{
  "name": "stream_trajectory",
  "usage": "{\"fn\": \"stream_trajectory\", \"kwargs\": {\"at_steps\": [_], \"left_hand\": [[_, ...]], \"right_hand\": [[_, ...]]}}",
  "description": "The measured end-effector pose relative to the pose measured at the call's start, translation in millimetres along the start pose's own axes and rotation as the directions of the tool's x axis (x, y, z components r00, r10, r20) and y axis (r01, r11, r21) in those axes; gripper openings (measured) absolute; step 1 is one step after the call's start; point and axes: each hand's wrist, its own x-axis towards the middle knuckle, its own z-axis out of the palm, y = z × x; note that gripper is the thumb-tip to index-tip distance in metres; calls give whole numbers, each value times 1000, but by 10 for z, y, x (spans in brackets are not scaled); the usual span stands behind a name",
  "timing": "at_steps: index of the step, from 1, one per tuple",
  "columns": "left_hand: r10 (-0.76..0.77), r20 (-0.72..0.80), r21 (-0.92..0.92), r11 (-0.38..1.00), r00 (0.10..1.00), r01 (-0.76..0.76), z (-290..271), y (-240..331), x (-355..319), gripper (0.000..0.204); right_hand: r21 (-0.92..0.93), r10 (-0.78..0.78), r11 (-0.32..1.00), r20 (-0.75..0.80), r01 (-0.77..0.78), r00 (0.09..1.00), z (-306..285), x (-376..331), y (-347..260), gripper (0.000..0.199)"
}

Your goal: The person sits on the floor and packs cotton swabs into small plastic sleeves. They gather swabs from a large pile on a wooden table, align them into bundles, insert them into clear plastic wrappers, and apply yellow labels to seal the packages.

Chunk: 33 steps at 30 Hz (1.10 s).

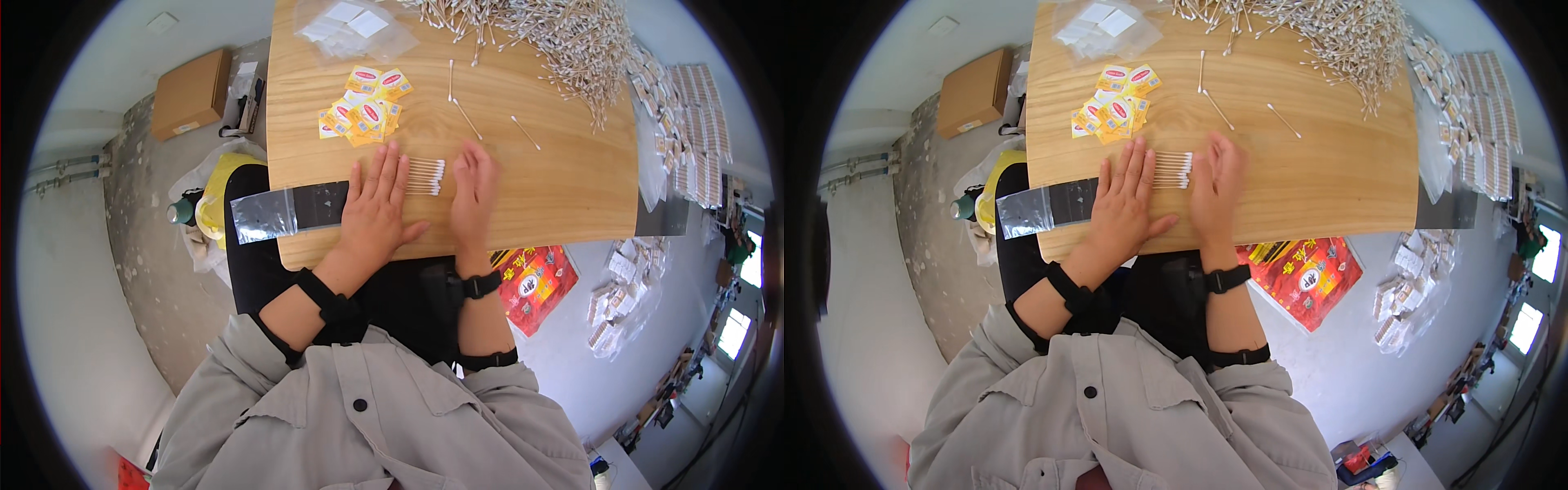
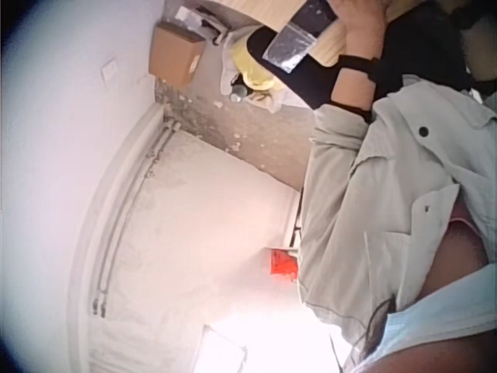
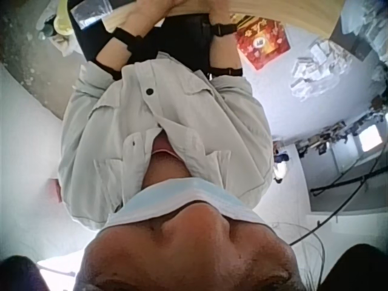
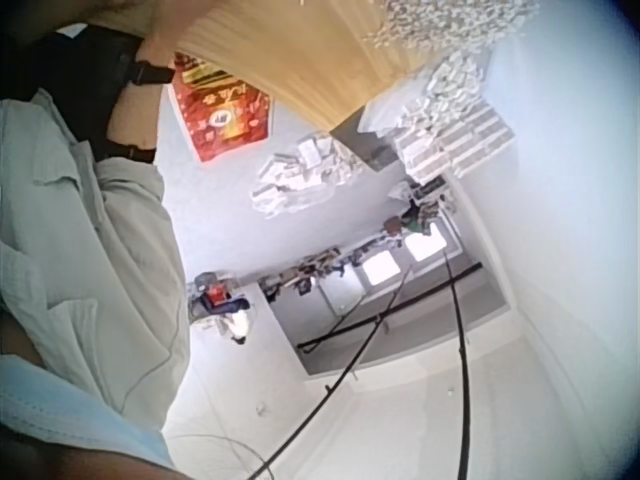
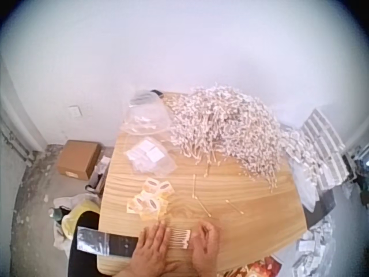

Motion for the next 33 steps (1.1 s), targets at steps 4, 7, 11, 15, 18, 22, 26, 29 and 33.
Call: {"fn": "stream_trajectory", "kwargs": {"at_steps": [4, 7, 11, 15, 18, 22, 26, 29, 33], "left_hand": [[-11, 9, 6, 1000, 1000, 11, -10, -2, -7, 108], [-10, -10, -27, 1000, 1000, 10, 4, -31, -117, 108], [-20, -6, -80, 997, 1000, 20, -64, -71, -259, 107], [-29, 16, 18, 999, 999, 28, -108, -97, -416, 110], [-44, 7, -6, 999, 999, 44, -107, -77, -442, 111], [-69, 16, 66, 995, 997, 68, -96, -41, -436, 112], [-77, 11, 87, 993, 997, 76, -116, -30, -430, 109], [-61, -16, 26, 998, 998, 61, -73, -54, -436, 108], [-52, -3, 2, 999, 999, 52, -57, -99, -455, 109]], "right_hand": [[128, 11, 992, 12, -12, 1000, 280, -109, 61, 37], [171, 0, 985, 14, -3, 1000, 430, -245, 90, 39], [53, 40, 998, 116, -46, 992, 422, -361, -84, 42], [16, -57, 998, 135, 55, 989, 439, -404, -36, 42], [193, 89, 977, 9, -89, 996, 397, -404, -31, 42], [309, 93, 944, 92, -117, 991, 427, -406, -46, 43], [365, 93, 921, 140, -139, 986, 461, -403, -30, 45], [348, 68, 930, 147, -116, 987, 470, -420, -25, 44], [259, 54, 962, 138, -88, 989, 526, -464, -54, 44]]}}
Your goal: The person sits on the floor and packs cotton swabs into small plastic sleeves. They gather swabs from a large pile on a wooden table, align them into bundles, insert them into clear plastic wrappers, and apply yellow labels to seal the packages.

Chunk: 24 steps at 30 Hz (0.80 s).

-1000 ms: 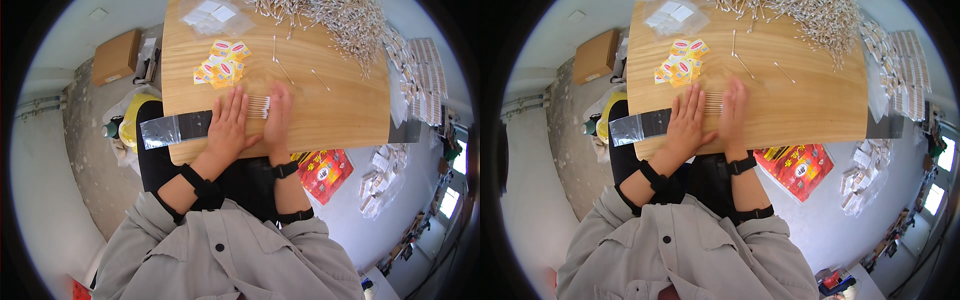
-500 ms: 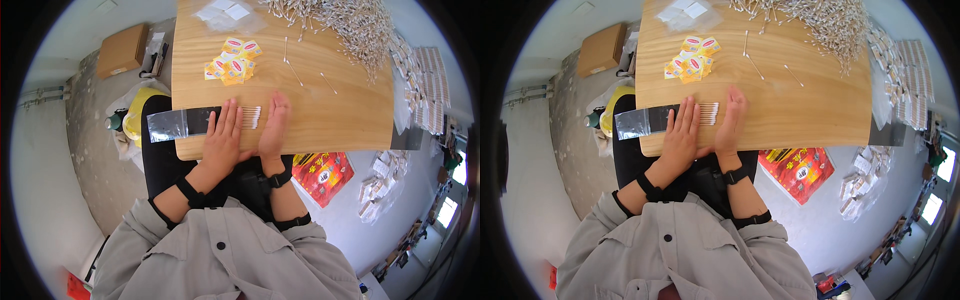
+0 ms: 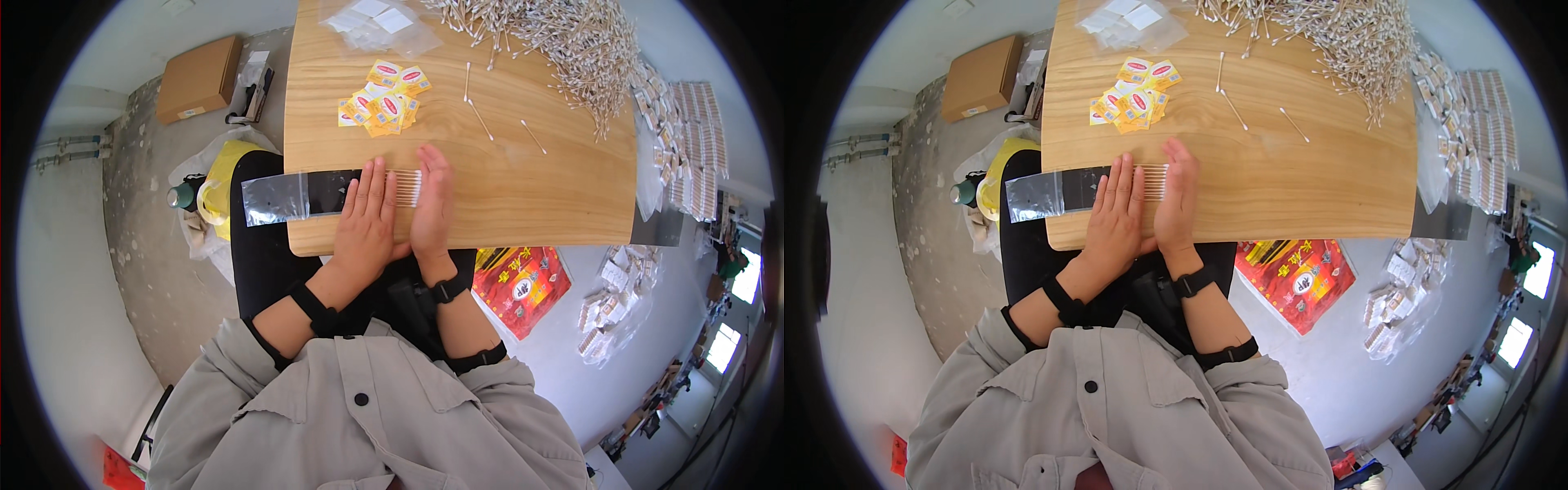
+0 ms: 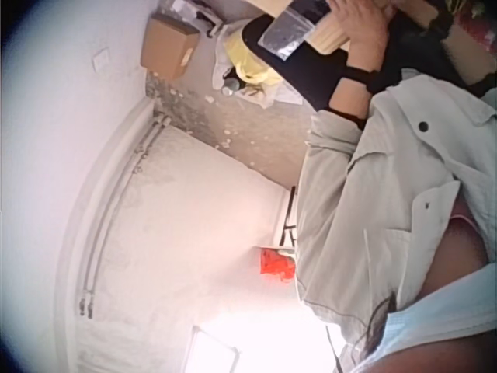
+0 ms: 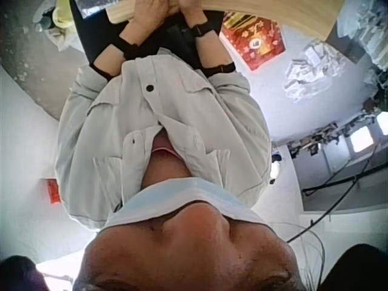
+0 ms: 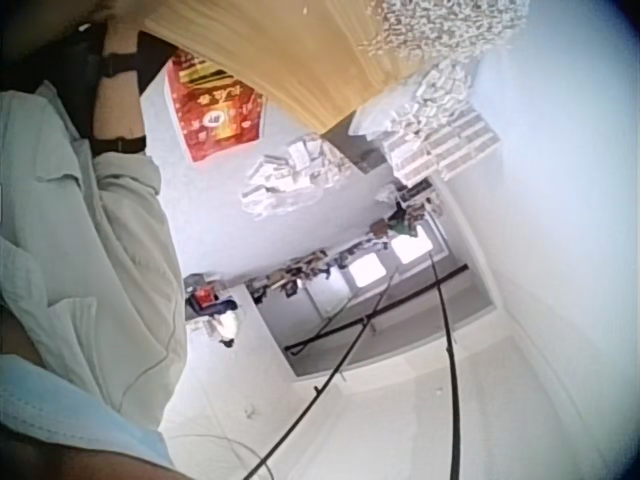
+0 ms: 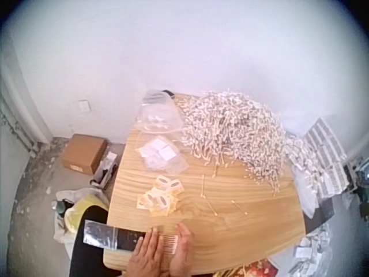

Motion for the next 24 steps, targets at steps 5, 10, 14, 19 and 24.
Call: {"fn": "stream_trajectory", "kwargs": {"at_steps": [5, 10, 14, 19, 24], "left_hand": [[-52, 39, 50, 997, 998, 50, -57, 21, -58, 111], [-49, 9, -24, 999, 999, 49, -48, 14, -69, 115], [-56, 36, 7, 998, 998, 56, -92, 43, -46, 116], [-54, 25, 5, 999, 998, 54, -87, 39, -52, 115], [-38, 19, 5, 999, 999, 38, -81, 34, -54, 114]], "right_hand": [[-60, 26, 998, 22, -24, 999, -3, -21, -8, 40], [-716, -322, 688, -151, 121, 935, -476, 467, -88, 43], [-881, -296, 464, -55, 93, 954, -709, 796, -134, 31], [-866, -118, 500, -47, 19, 992, -706, 834, -166, 9], [-803, -56, 566, 184, 184, 981, -464, 604, -203, 6]]}}
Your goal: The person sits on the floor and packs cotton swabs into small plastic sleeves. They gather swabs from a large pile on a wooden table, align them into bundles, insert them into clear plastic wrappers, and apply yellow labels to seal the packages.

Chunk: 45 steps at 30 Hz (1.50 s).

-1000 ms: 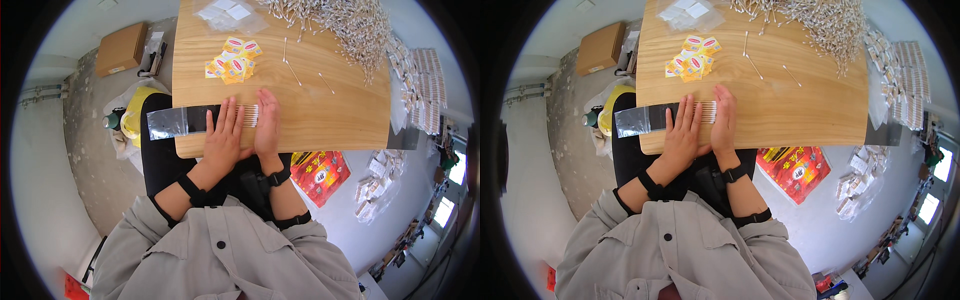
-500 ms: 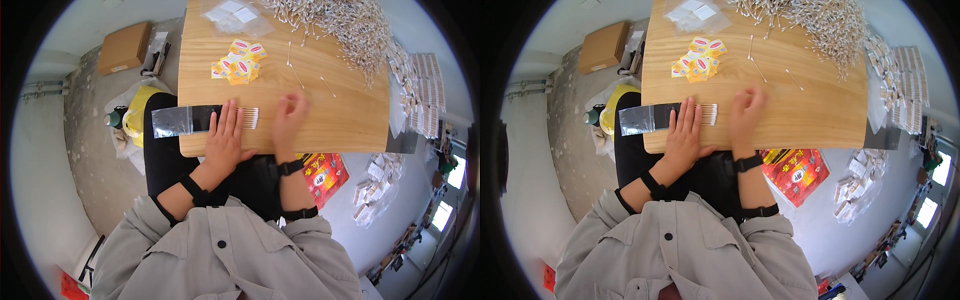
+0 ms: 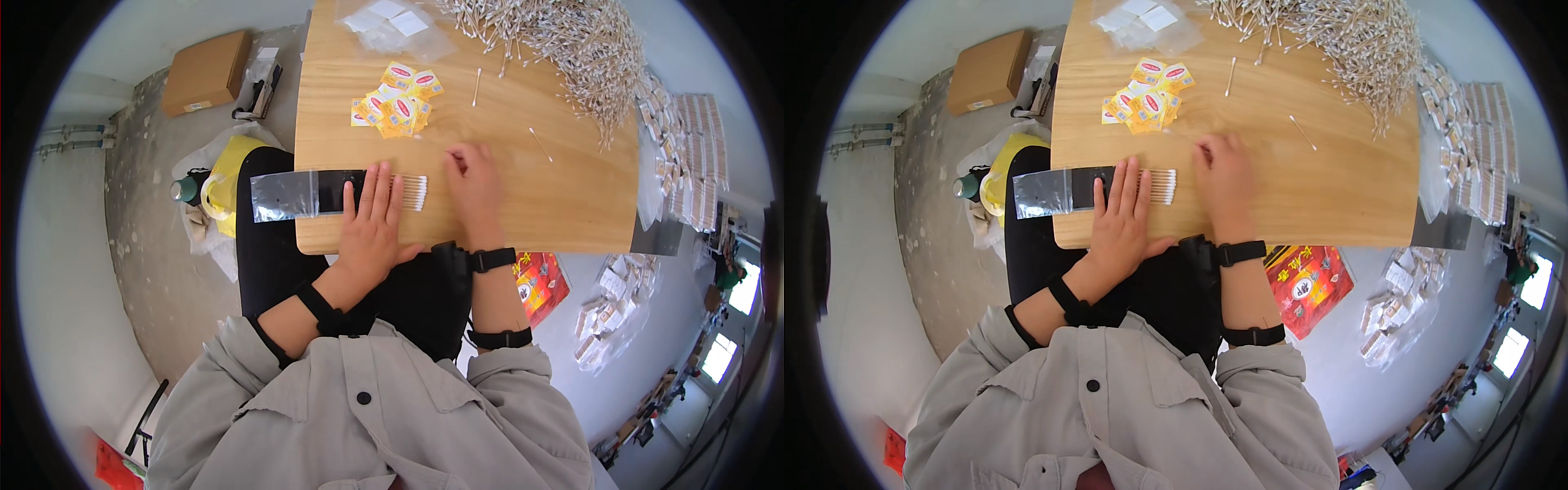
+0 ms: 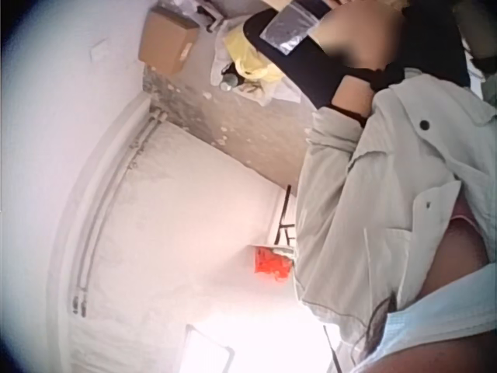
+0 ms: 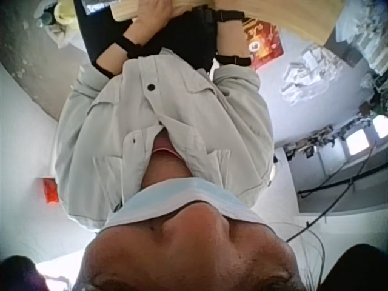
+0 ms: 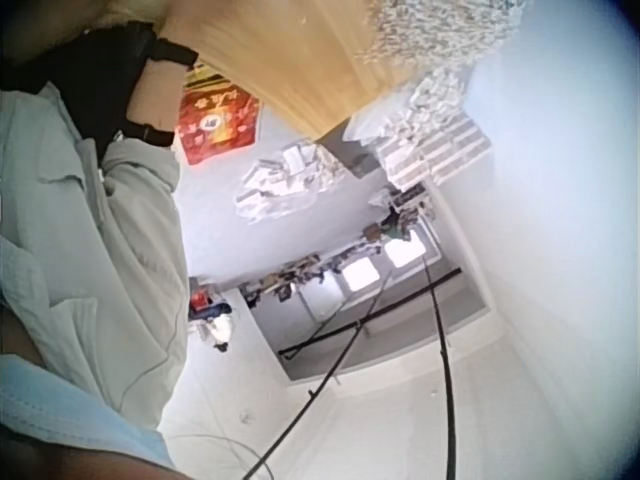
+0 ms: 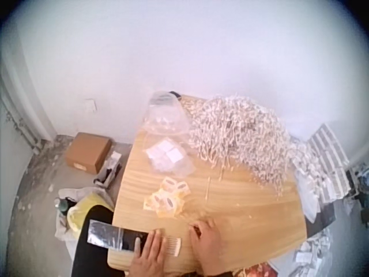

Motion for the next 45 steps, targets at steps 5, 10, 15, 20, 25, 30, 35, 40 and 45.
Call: {"fn": "stream_trajectory", "kwargs": {"at_steps": [5, 10, 15, 20, 25, 30, 35, 40, 45], "left_hand": [[-5, -19, -30, 1000, 1000, 4, 40, -17, -15, 114], [-1, -30, -33, 999, 1000, 0, -5, 1, -3, 114], [-29, -112, -115, 993, 993, 16, -37, -96, -10, 120], [-106, -108, 25, 994, 989, 109, -91, -329, -40, 122], [-98, -56, 94, 990, 994, 103, -81, -301, -10, 120], [-100, -55, 100, 989, 993, 106, -59, -301, -11, 118], [-99, -140, 27, 994, 985, 104, -95, -284, -29, 112], [-4, -75, 45, 999, 997, 7, -11, -214, -16, 108], [-45, -36, 117, 992, 998, 49, -37, -291, -66, 109]], "right_hand": [[146, -238, 966, 163, 215, 958, 105, -96, -198, 9], [213, -177, 957, -103, 195, 979, 208, -253, -173, 16], [565, 123, 825, -154, -15, 981, 377, -449, -324, 29], [695, 185, 718, -140, -37, 973, 503, -518, -449, 36], [678, 132, 734, -113, -21, 985, 551, -516, -479, 43], [657, 110, 754, -110, -11, 988, 565, -506, -504, 44], [695, 110, 719, -129, 11, 986, 591, -511, -497, 42], [687, 85, 724, -170, 57, 982, 694, -511, -408, 40], [459, -46, 879, -188, 129, 981, 795, -503, -429, 39]]}}
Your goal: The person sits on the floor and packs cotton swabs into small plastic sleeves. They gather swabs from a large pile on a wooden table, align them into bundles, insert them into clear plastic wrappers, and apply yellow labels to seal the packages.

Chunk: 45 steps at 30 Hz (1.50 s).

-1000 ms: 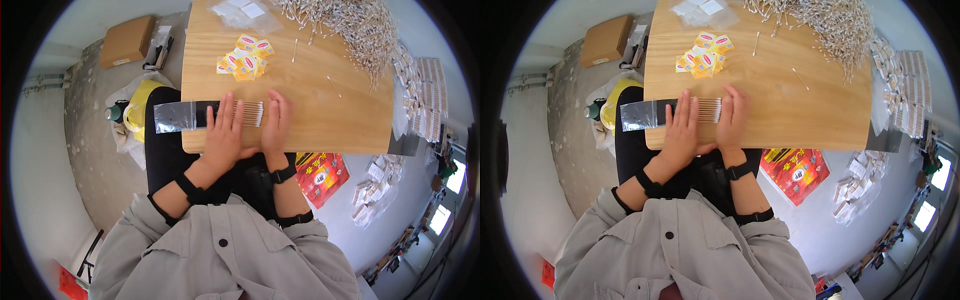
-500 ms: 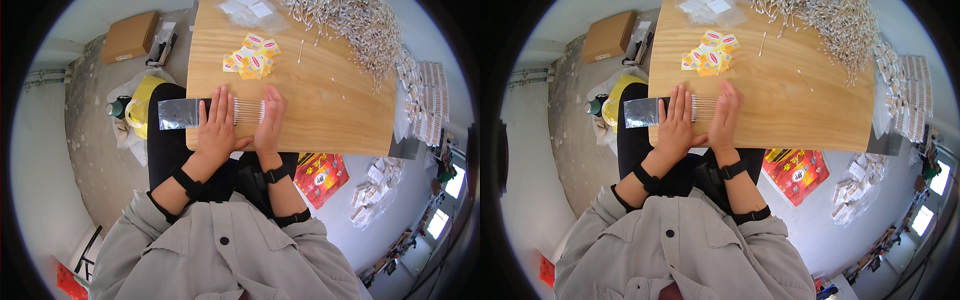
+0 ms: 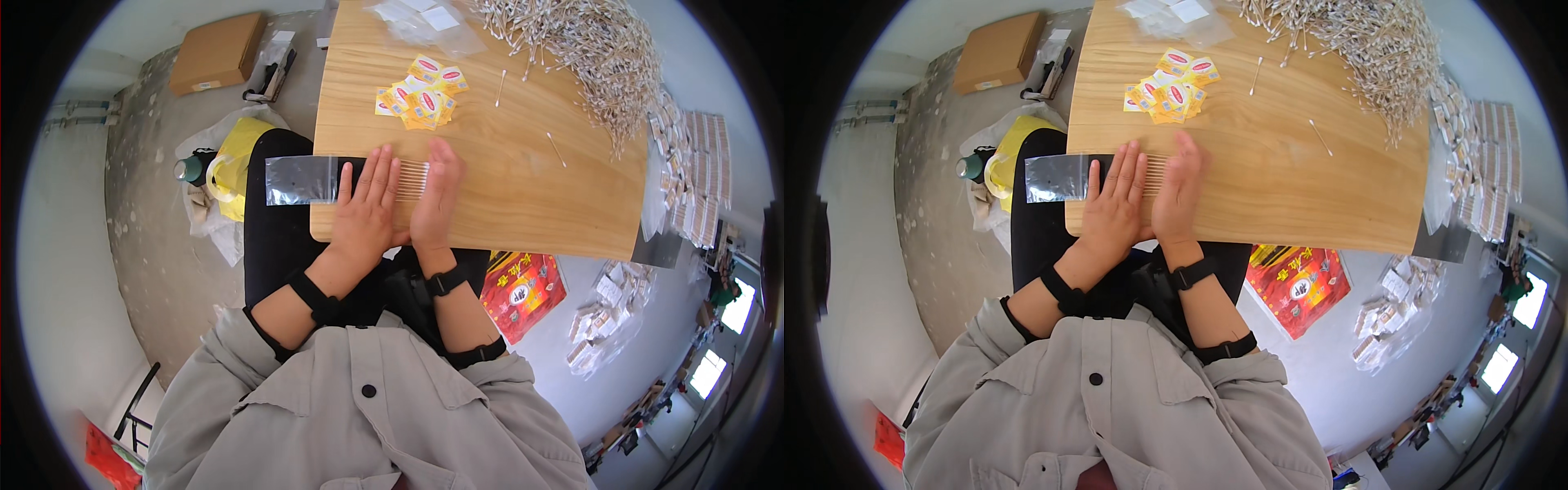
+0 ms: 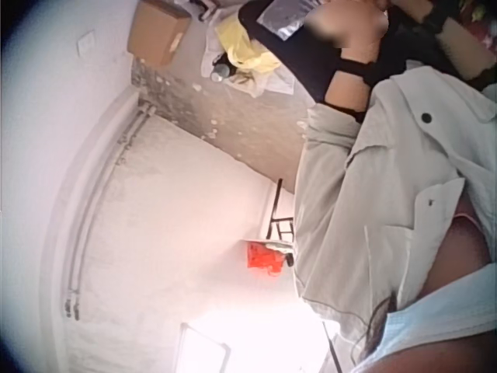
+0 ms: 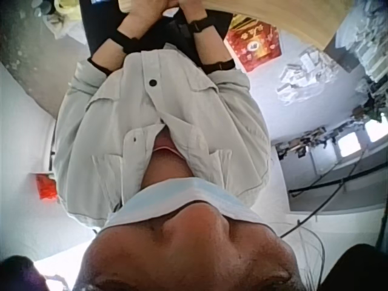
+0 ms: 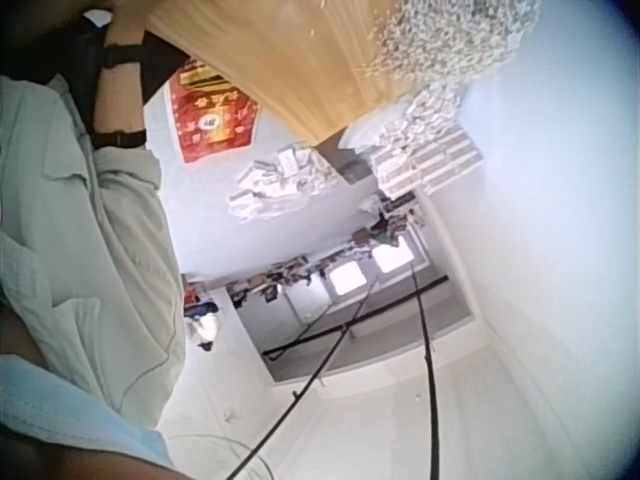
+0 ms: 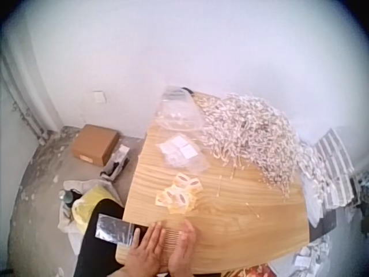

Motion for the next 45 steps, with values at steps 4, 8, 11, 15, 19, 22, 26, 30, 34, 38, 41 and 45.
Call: {"fn": "stream_trajectory", "kwargs": {"at_steps": [4, 8, 11, 15, 19, 22, 26, 30, 34, 38, 41, 45], "left_hand": [[-49, 53, 79, 996, 997, 45, -67, -150, -78, 112], [-32, 34, 47, 998, 999, 30, -95, -195, -98, 111], [-52, 40, 47, 998, 998, 50, -96, -198, -119, 110], [-47, 23, 0, 999, 999, 47, -100, -200, -116, 109], [-6, -48, -30, 1000, 999, 5, -63, -262, -120, 94], [4, -75, -6, 1000, 997, -4, -143, -421, -127, 82], [-85, -143, -110, 992, 986, 70, -279, -581, -144, 78], [-75, -167, -137, 989, 983, 52, -297, -450, -125, 81], [5, -68, -63, 998, 998, -9, -141, -287, -168, 84], [4, -127, -88, 996, 992, -15, -200, -276, -177, 77], [-230, -152, -244, 951, 961, 188, -446, -447, -163, 52], [-195, -206, -215, 965, 959, 150, -580, -727, -107, 26]], "right_hand": [[240, 135, 961, 24, -137, 991, 163, 6, -269, 36], [137, 232, 963, 16, -232, 973, 85, 62, -259, 38], [-281, 115, 953, -20, -117, 993, 18, 113, -301, 45], [-562, -120, 818, 42, 123, 992, 116, 214, -259, 52], [-663, -180, 716, 129, 220, 975, 221, 230, -206, 55], [-671, -221, 694, 147, 262, 964, 222, 254, -181, 55], [-652, -237, 704, 159, 282, 958, 244, 261, -200, 53], [-649, -252, 705, 146, 285, 957, 245, 269, -177, 52], [-645, -252, 708, 152, 289, 956, 248, 264, -192, 51], [-675, -251, 679, 156, 288, 955, 263, 256, -169, 49], [-686, -253, 668, 155, 288, 955, 269, 256, -149, 46], [-674, -244, 679, 167, 291, 955, 253, 271, -183, 44]]}}
